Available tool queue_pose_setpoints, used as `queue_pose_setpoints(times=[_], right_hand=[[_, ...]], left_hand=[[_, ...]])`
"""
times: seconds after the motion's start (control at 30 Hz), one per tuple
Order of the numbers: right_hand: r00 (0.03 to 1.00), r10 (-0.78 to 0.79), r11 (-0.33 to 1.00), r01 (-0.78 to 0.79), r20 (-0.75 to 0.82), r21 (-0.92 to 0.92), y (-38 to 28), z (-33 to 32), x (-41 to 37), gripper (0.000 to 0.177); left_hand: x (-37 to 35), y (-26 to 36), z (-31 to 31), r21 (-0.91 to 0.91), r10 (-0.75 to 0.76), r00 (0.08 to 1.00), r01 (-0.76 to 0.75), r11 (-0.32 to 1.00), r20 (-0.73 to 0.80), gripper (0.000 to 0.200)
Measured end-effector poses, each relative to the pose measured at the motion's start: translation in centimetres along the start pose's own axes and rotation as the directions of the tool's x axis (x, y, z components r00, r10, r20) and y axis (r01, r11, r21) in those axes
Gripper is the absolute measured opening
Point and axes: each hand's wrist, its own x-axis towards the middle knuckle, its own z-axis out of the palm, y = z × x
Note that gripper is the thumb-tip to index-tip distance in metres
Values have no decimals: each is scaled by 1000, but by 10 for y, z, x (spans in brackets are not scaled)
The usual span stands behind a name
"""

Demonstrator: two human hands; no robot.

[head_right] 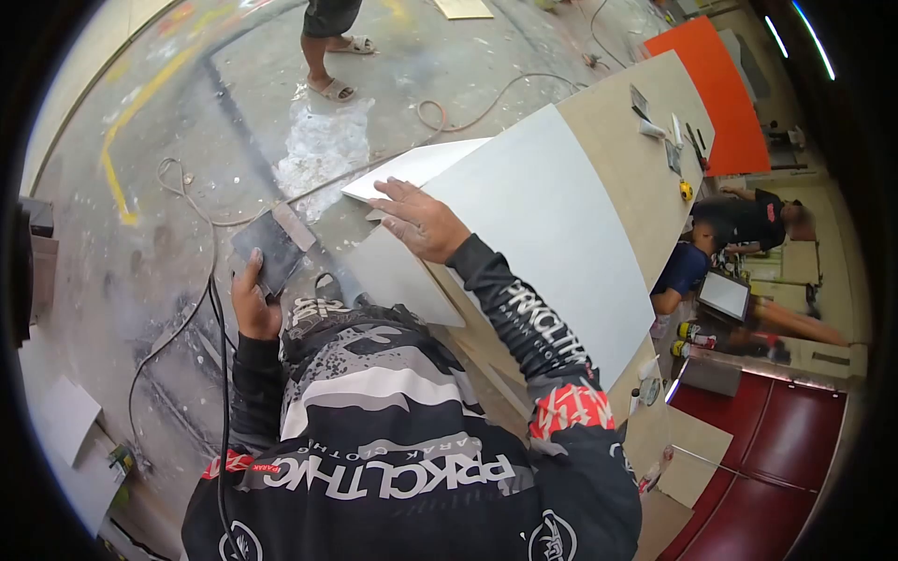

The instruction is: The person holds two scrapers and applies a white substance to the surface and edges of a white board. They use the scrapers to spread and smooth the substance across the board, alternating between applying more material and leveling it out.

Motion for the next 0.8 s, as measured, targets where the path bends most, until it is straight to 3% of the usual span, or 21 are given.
queue_pose_setpoints(times=[0.03, 0.1, 0.17, 0.23, 0.27, 0.33, 0.4, 0.43, 0.47, 0.53, 0.57, 0.6, 0.63, 0.67, 0.7, 0.77, 0.8], right_hand=[[997, 11, 998, -6, -77, 67, -14, -1, 5, 37], [961, -52, 983, 1, -273, -185, 12, -17, 12, 45], [857, 155, 932, -291, -492, -215, 77, -27, 2, 52], [718, 324, 705, -618, -616, -349, 125, -43, -20, 57], [720, 330, 703, -619, -610, -350, 124, -37, -19, 57], [762, 369, 557, -640, -533, -529, 109, -23, -20, 58], [878, 247, 618, -469, -411, -631, 63, 13, -10, 53], [930, 205, 631, -363, -304, -685, 32, 30, -6, 52], [948, 240, 749, -317, -208, -582, -11, 43, 3, 49], [935, 299, 854, -173, 192, -491, -82, 61, 15, 44], [964, 232, 963, -208, 129, -174, -99, 85, 13, 39], [982, 185, 968, -190, 43, 163, -110, 97, 17, 33], [981, 184, 967, -191, 58, 168, -106, 91, 21, 33], [993, 108, 988, -113, -55, -107, -102, 79, 24, 30], [989, 9, 924, -65, -148, -376, -95, 62, 30, 28], [924, 214, 933, -289, -317, -214, -63, 21, 38, 32], [948, 209, 874, -291, -240, -389, -43, -7, 40, 35]], left_hand=[[4, 2, 1, 7, -18, 999, 18, 1000, 30, 25], [10, 5, 2, 26, -44, 998, 43, 999, 40, 26], [18, 9, 3, 18, -62, 997, 61, 998, 47, 26], [22, 13, 0, 18, -82, 996, 81, 997, 42, 26], [22, 17, 3, 34, -70, 996, 68, 997, 49, 25], [30, 21, 3, 49, -70, 997, 68, 996, 44, 25], [38, 21, -3, 44, -92, 994, 90, 995, 51, 24], [40, 18, -9, 44, -106, 993, 104, 994, 44, 24], [48, 14, -14, 47, -120, 992, 118, 992, 45, 25], [55, 11, -18, 50, -149, 988, 147, 988, 39, 25], [57, 14, -16, 62, -162, 985, 158, 986, 66, 26], [61, 16, -14, 70, -169, 982, 163, 984, 90, 26], [64, 17, -14, 65, -171, 982, 166, 984, 75, 26], [64, 21, -18, 81, -160, 985, 155, 985, 63, 27], [67, 22, -20, 105, -157, 986, 151, 983, 55, 28], [80, 20, -29, 129, -208, 978, 202, 971, 32, 29], [84, 23, -27, 112, -182, 982, 176, 978, 47, 29]])
